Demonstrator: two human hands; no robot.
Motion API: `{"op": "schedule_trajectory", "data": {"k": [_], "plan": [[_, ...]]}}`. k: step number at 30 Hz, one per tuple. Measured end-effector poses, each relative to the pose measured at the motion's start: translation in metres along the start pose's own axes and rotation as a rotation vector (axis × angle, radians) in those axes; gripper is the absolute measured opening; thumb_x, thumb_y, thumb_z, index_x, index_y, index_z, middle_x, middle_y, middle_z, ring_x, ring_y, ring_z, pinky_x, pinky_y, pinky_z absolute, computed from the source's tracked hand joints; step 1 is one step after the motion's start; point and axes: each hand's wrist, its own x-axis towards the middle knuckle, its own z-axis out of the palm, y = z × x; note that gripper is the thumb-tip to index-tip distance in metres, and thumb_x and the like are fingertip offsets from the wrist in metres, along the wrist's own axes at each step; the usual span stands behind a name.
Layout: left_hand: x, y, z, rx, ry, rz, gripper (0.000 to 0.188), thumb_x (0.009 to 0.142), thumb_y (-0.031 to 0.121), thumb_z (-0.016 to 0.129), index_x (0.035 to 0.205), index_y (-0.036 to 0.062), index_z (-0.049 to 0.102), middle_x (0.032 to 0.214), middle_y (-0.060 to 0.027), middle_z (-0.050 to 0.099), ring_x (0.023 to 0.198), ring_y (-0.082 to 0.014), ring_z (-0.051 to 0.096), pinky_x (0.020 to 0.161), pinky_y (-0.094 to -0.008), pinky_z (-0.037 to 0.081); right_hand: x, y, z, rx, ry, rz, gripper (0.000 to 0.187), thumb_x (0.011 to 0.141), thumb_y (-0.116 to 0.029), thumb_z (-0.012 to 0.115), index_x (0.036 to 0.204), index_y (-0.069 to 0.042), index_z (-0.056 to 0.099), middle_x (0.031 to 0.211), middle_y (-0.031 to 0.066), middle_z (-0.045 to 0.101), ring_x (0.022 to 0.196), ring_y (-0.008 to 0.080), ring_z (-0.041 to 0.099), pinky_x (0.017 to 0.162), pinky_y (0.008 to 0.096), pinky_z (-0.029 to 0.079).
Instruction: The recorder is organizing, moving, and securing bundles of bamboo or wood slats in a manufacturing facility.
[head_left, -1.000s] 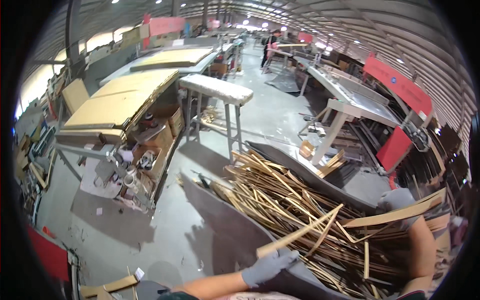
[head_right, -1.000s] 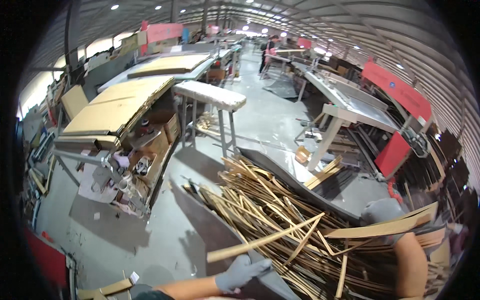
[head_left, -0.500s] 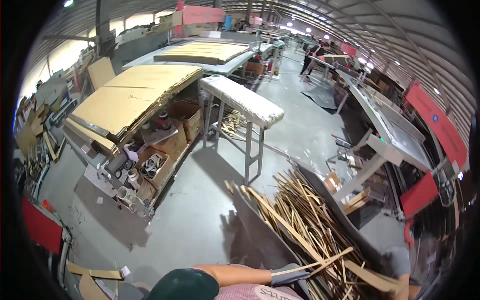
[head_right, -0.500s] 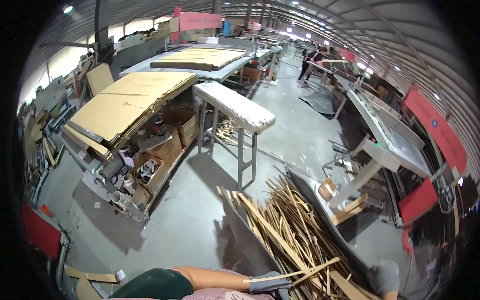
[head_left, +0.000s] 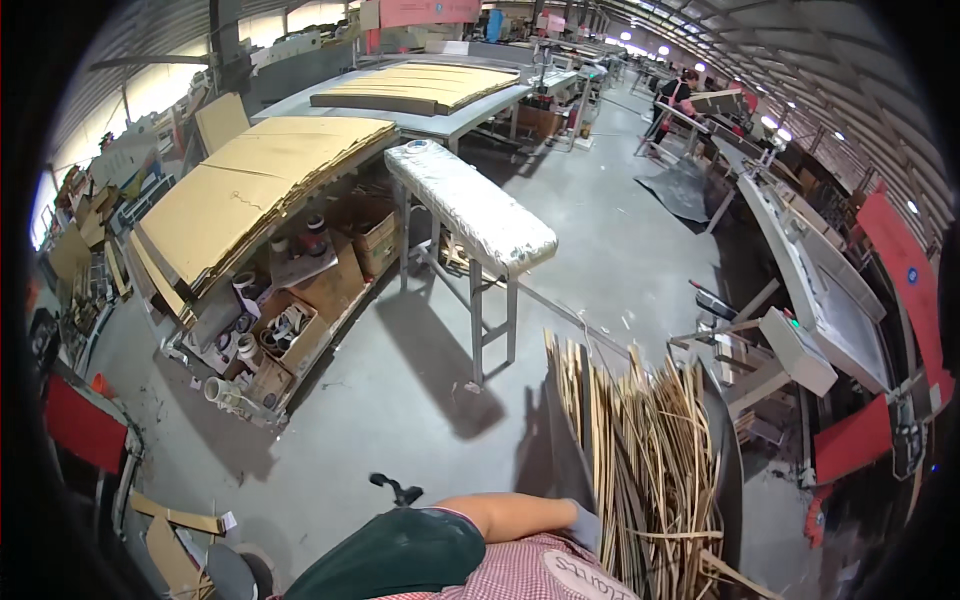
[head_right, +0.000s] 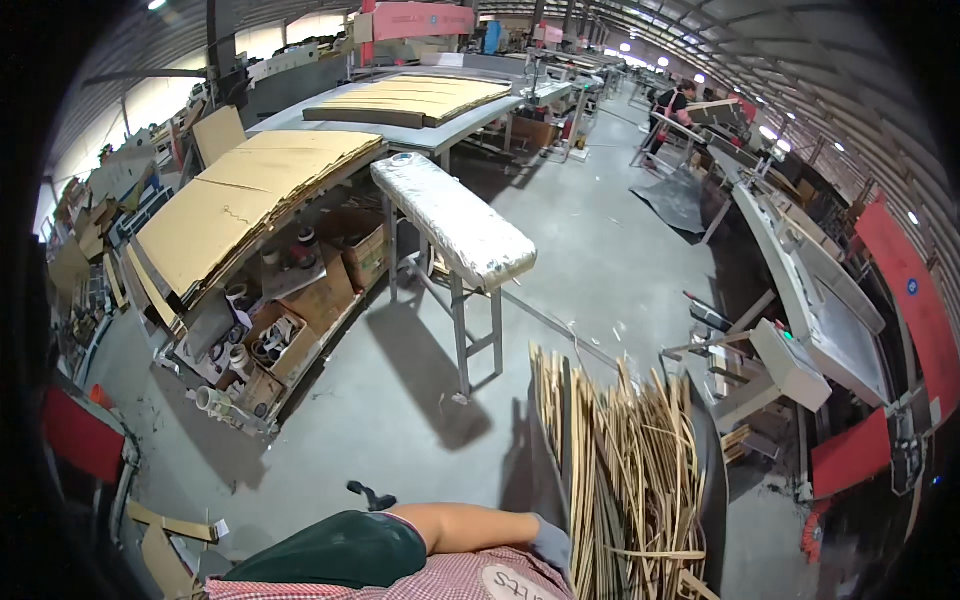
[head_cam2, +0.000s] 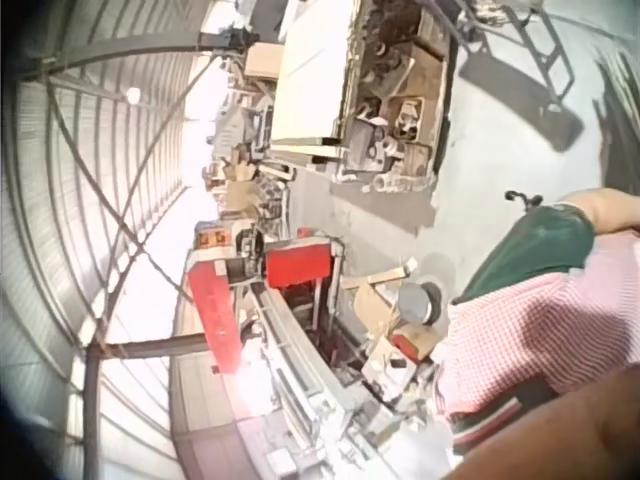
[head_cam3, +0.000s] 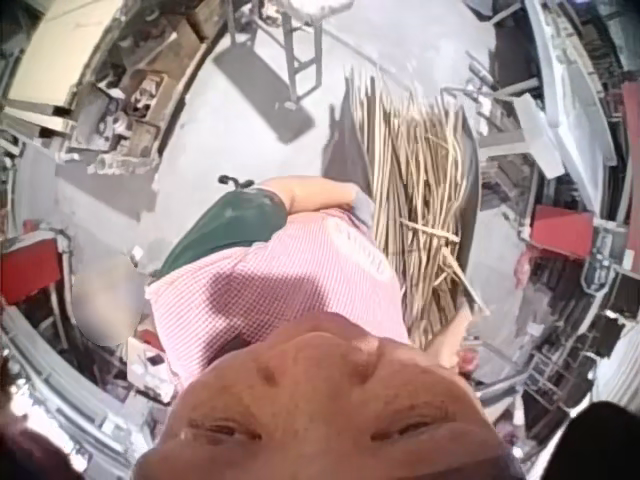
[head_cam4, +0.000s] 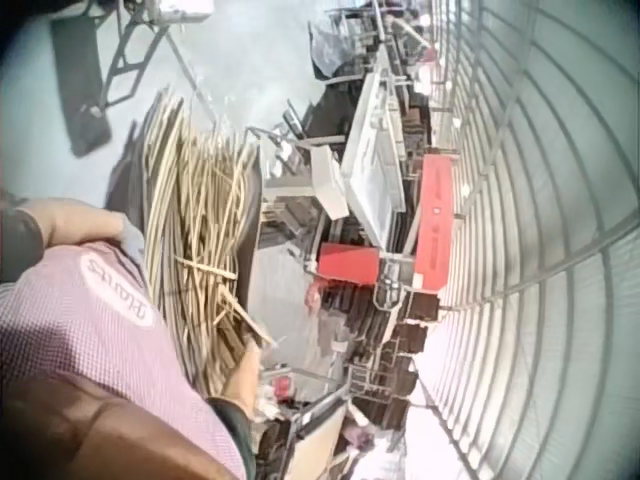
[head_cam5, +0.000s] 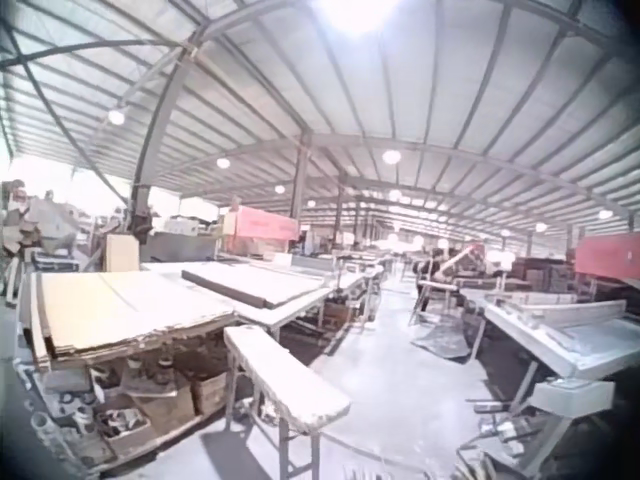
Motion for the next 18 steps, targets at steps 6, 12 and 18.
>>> {"op": "schedule_trajectory", "data": {"k": [6, 12, 18], "plan": [[-0.117, -0.166, -0.071, -1.101, 0.788, -0.595, 0.037, 0.090, 0.036, 0.043, 0.098, 0.0054, 0.063, 0.088, -0.0063, 0.065, 0.081, -0.0189, 0.060, 0.075, -0.0345, 0.048, 0.087, -0.013, 0.122, 0.314, -0.341, -0.060, 0.027, 0.079, -0.021, 0.063, 0.101, -0.006, 0.060, 0.099, 0.0107, 0.064, 0.088, 0.0254, 0.059, 0.077, 0.0357, 0.047], [-0.236, -0.300, -0.208, -2.046, 1.808, 0.024, 0.066, 0.087, 0.065, 0.037, 0.114, 0.0074, 0.054, 0.110, -0.0076, 0.056, 0.100, -0.0281, 0.056, 0.080, -0.0439, 0.050, 0.187, -0.082, 0.208, 0.466, -0.678, -0.185, 0.034, 0.084, -0.024, 0.062, 0.111, -0.004, 0.056, 0.105, 0.0103, 0.062, 0.095, 0.0229, 0.058, 0.081, 0.0353, 0.047], [-0.275, -0.300, -0.295, -2.268, 1.885, 0.490, 0.083, 0.072, 0.080, 0.044, 0.134, 0.0249, 0.043, 0.140, -0.0024, 0.041, 0.124, -0.0322, 0.041, 0.097, -0.0630, 0.029, 0.303, -0.164, 0.207, 0.455, -0.801, -0.191, 0.042, 0.088, -0.027, 0.062, 0.121, -0.003, 0.052, 0.112, 0.0100, 0.060, 0.102, 0.0203, 0.056, 0.086, 0.0348, 0.046]]}}
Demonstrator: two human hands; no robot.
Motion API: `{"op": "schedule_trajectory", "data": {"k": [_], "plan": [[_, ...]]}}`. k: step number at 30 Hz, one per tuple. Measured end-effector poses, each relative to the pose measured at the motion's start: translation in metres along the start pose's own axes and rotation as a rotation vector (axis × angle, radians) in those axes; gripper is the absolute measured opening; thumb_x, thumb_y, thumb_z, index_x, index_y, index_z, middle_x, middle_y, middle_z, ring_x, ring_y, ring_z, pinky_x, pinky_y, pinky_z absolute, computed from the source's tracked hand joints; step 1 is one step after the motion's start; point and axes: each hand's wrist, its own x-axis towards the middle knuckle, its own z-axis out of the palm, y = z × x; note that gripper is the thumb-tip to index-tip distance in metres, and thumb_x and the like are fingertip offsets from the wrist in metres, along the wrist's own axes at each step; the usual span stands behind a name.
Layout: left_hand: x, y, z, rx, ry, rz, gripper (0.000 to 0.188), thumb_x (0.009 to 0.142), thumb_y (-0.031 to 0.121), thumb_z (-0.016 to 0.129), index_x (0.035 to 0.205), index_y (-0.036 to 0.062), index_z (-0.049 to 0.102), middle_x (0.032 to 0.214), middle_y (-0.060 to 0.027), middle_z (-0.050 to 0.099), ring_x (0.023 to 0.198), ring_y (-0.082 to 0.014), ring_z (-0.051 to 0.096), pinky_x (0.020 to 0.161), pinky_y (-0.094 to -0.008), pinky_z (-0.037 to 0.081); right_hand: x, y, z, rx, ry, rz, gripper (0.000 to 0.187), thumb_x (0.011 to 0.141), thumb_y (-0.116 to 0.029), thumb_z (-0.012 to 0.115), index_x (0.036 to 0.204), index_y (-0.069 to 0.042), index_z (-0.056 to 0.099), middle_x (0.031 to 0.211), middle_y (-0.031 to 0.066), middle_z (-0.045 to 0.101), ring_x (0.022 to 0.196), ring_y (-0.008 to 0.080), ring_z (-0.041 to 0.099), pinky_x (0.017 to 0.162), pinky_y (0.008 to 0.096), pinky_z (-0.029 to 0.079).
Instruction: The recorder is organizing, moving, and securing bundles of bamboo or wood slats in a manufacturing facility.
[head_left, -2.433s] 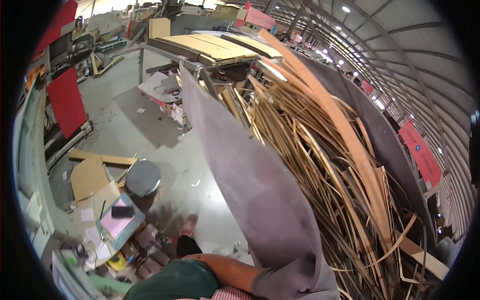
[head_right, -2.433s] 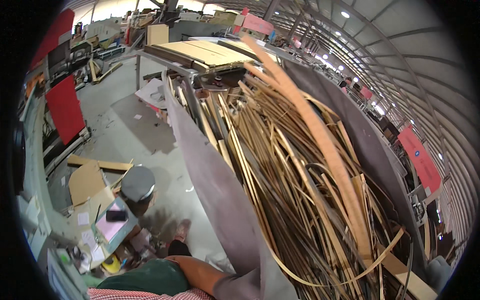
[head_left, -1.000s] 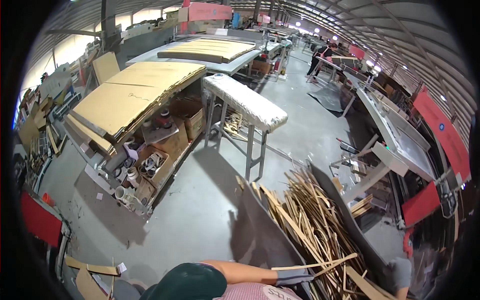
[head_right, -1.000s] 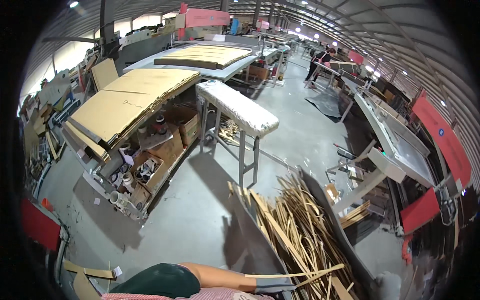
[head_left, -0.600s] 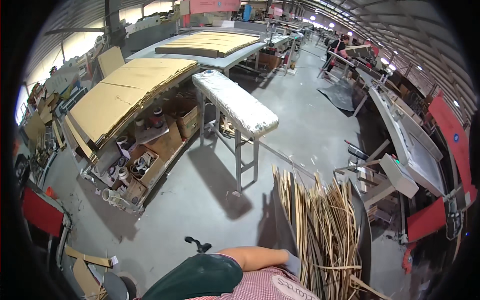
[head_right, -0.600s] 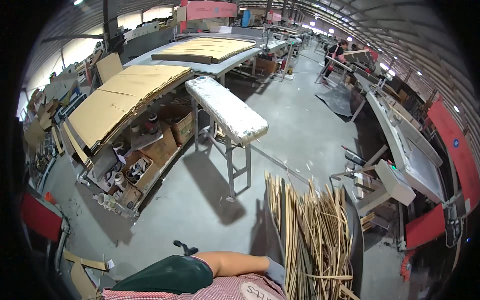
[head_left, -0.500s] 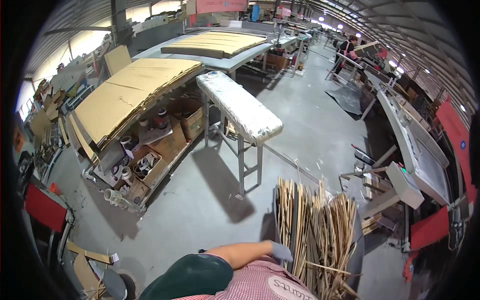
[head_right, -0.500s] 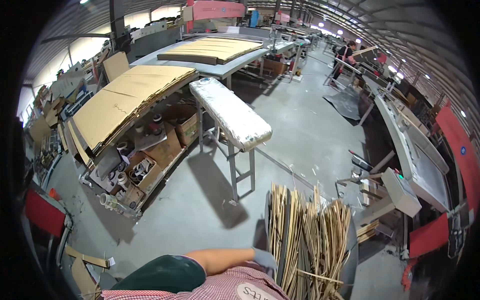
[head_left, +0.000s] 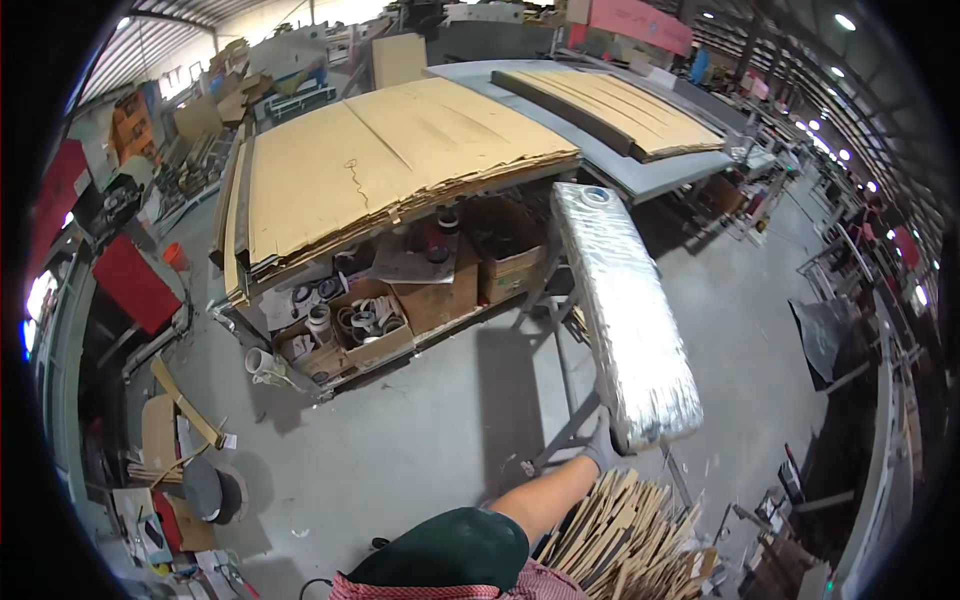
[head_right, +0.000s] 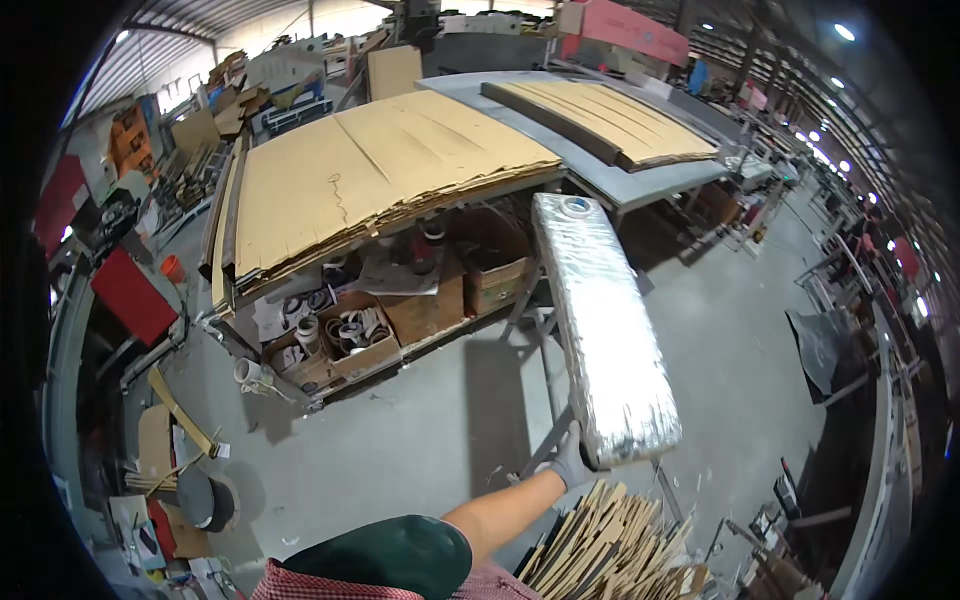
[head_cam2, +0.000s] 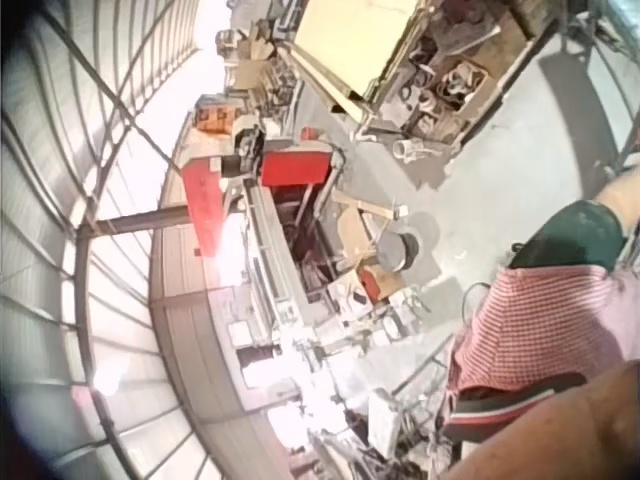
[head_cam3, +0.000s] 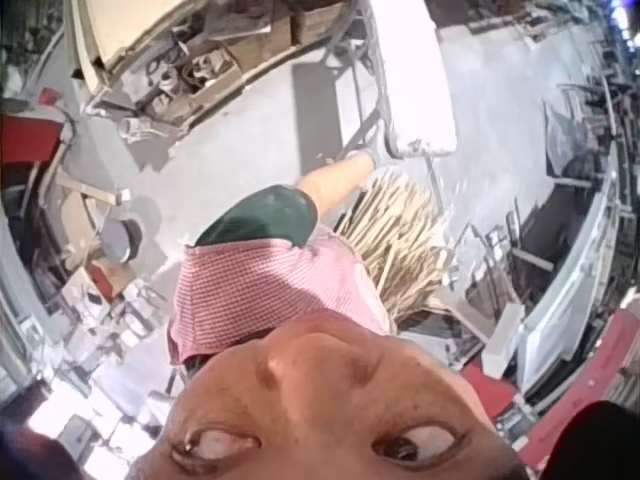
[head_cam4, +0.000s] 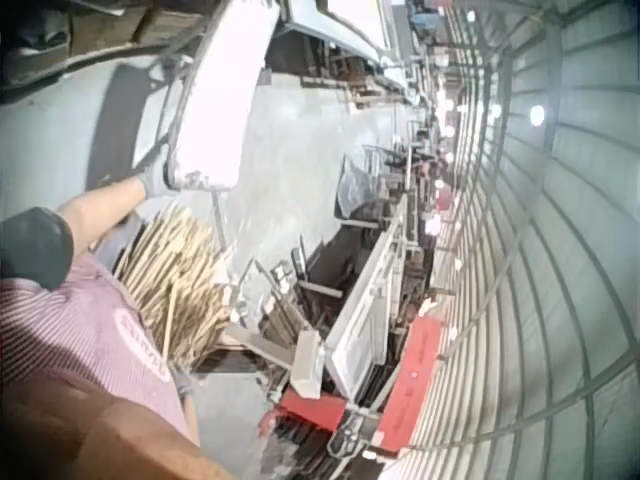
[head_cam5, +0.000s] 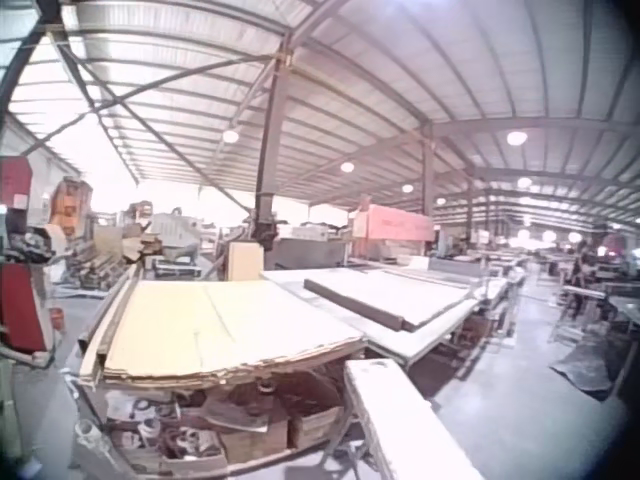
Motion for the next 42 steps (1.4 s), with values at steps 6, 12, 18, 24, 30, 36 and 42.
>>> {"op": "schedule_trajectory", "data": {"k": [6, 12, 18, 24, 30, 36, 42], "plan": [[-0.033, 0.056, -0.051, 0.014, -0.227, 0.091, 0.066, 0.088, 0.063, 0.040, 0.137, 0.0184, 0.039, 0.136, -0.0061, 0.044, 0.122, -0.0247, 0.044, 0.100, -0.0480, 0.040, 0.122, -0.091, -0.063, 0.102, -0.063, -0.076, 0.042, 0.089, -0.026, 0.061, 0.122, -0.002, 0.052, 0.109, 0.0110, 0.061, 0.096, 0.0191, 0.057, 0.082, 0.0309, 0.047], [-0.163, 0.212, -0.166, 1.082, -0.037, 0.616, 0.042, 0.097, 0.032, 0.038, 0.125, 0.0030, 0.051, 0.120, -0.0108, 0.057, 0.105, -0.0224, 0.055, 0.089, -0.0383, 0.048, 0.221, -0.209, -0.076, -0.277, -0.121, -0.209, 0.047, 0.087, -0.034, 0.061, 0.121, -0.002, 0.056, 0.116, 0.0128, 0.061, 0.107, 0.0225, 0.055, 0.090, 0.0305, 0.043], [-0.312, 0.319, -0.254, 0.261, 0.976, 1.061, 0.047, 0.084, 0.060, 0.047, 0.063, 0.0183, 0.048, 0.056, -0.0003, 0.044, 0.049, -0.0142, 0.043, 0.043, -0.0344, 0.037, 0.321, -0.304, -0.114, -0.363, -0.362, -0.175, 0.047, 0.086, -0.037, 0.058, 0.116, -0.001, 0.059, 0.110, 0.0146, 0.064, 0.101, 0.0231, 0.059, 0.088, 0.0327, 0.045], [-0.383, 0.346, -0.285, 0.217, 1.297, 0.991, 0.035, 0.088, 0.045, 0.050, 0.064, 0.0195, 0.048, 0.056, 0.0015, 0.045, 0.045, -0.0124, 0.040, 0.040, -0.0298, 0.032, 0.328, -0.421, -0.163, -0.277, -0.186, -0.255, 0.017, 0.074, -0.018, 0.062, 0.086, -0.006, 0.067, 0.087, 0.0062, 0.068, 0.075, 0.0279, 0.063, 0.067, 0.0396, 0.048], [-0.309, 0.298, -0.153, 0.896, 2.181, 0.618, 0.063, 0.085, 0.031, 0.053, 0.135, -0.0024, 0.036, 0.138, -0.0283, 0.036, 0.128, -0.0409, 0.035, 0.104, -0.0443, 0.031, 0.435, -0.545, -0.172, -0.629, -0.452, -0.460, 0.039, 0.081, -0.034, 0.062, 0.103, -0.002, 0.062, 0.099, 0.0176, 0.066, 0.093, 0.0293, 0.063, 0.083, 0.0367, 0.048], [-0.113, 0.328, -0.005, 1.223, 1.534, 1.394, 0.062, 0.079, 0.009, 0.055, 0.136, -0.0051, 0.034, 0.143, -0.0223, 0.033, 0.135, -0.0353, 0.026, 0.112, -0.0386, 0.019, 0.496, -0.731, -0.187, -0.702, -0.445, -0.618, 0.035, 0.083, -0.029, 0.059, 0.102, 0.000, 0.062, 0.094, 0.0163, 0.067, 0.087, 0.0281, 0.064, 0.080, 0.0351, 0.049], [0.038, 0.372, 0.186, 2.013, 0.635, 1.488, 0.033, 0.073, 0.007, 0.055, 0.104, -0.0001, 0.058, 0.105, -0.0195, 0.056, 0.105, -0.0375, 0.049, 0.095, -0.0466, 0.036, 0.558, -0.862, -0.185, -0.622, -0.436, -0.844, 0.029, 0.084, -0.026, 0.060, 0.098, -0.001, 0.062, 0.091, 0.0136, 0.067, 0.081, 0.0244, 0.064, 0.074, 0.0347, 0.050]]}}
